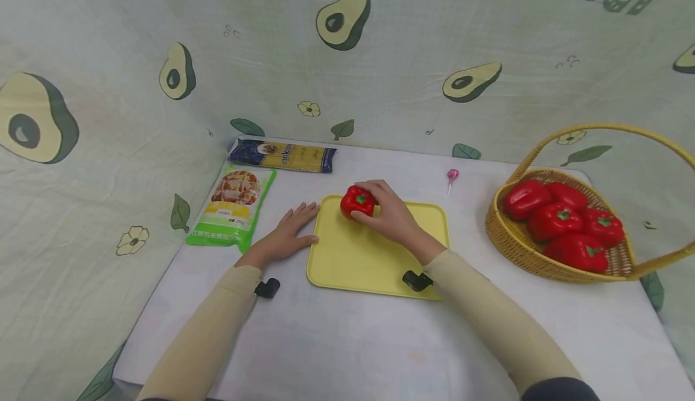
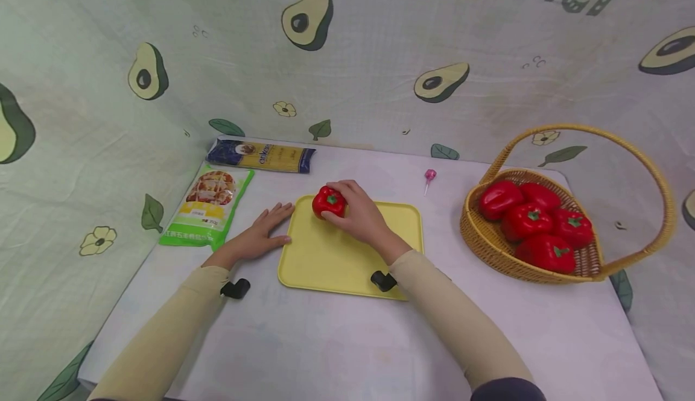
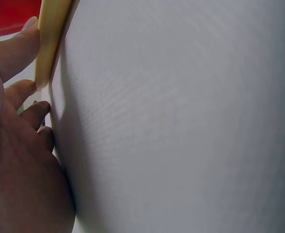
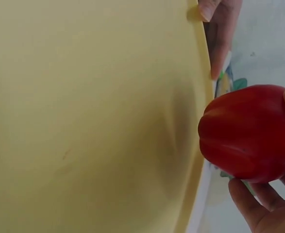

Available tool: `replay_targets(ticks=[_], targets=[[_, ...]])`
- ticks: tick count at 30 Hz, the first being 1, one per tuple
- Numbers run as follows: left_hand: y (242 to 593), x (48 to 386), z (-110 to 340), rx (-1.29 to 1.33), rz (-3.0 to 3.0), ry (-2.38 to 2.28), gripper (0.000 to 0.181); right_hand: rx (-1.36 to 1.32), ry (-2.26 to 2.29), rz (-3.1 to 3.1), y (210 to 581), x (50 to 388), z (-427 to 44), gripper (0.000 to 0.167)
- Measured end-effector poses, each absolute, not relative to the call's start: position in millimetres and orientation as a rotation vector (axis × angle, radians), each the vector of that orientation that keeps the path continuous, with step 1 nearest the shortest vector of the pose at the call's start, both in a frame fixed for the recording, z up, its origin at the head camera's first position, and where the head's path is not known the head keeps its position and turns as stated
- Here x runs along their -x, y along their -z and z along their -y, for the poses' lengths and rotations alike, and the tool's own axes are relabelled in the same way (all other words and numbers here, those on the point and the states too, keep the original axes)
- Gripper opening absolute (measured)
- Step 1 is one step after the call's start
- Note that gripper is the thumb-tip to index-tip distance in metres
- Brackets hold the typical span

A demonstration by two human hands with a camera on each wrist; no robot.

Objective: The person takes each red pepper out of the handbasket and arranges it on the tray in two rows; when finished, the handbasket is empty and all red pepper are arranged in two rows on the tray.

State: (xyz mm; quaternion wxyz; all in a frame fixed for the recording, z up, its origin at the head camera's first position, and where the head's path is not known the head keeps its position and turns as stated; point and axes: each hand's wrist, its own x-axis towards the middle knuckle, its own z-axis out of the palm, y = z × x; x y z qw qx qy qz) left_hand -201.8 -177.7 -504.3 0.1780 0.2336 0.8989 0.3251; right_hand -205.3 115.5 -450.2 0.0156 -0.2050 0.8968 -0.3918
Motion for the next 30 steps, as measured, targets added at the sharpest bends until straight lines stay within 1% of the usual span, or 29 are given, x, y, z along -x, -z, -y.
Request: replay_targets(ticks=[15, 25, 30], targets=[[504, 202, 178, -0.633, -2.537, -0.926, 0.079, 0.647, 1.253, -2.756, 460, 220, -91, 0.061], [504, 202, 177, -0.626, -2.535, -0.922, 0.079, 0.656, 1.241, -2.741, 466, 222, -84, 0.061], [503, 202, 177, -0.633, -2.54, -0.922, 0.08, 0.693, 1.24, -2.733, 468, 223, -82, 0.065]])
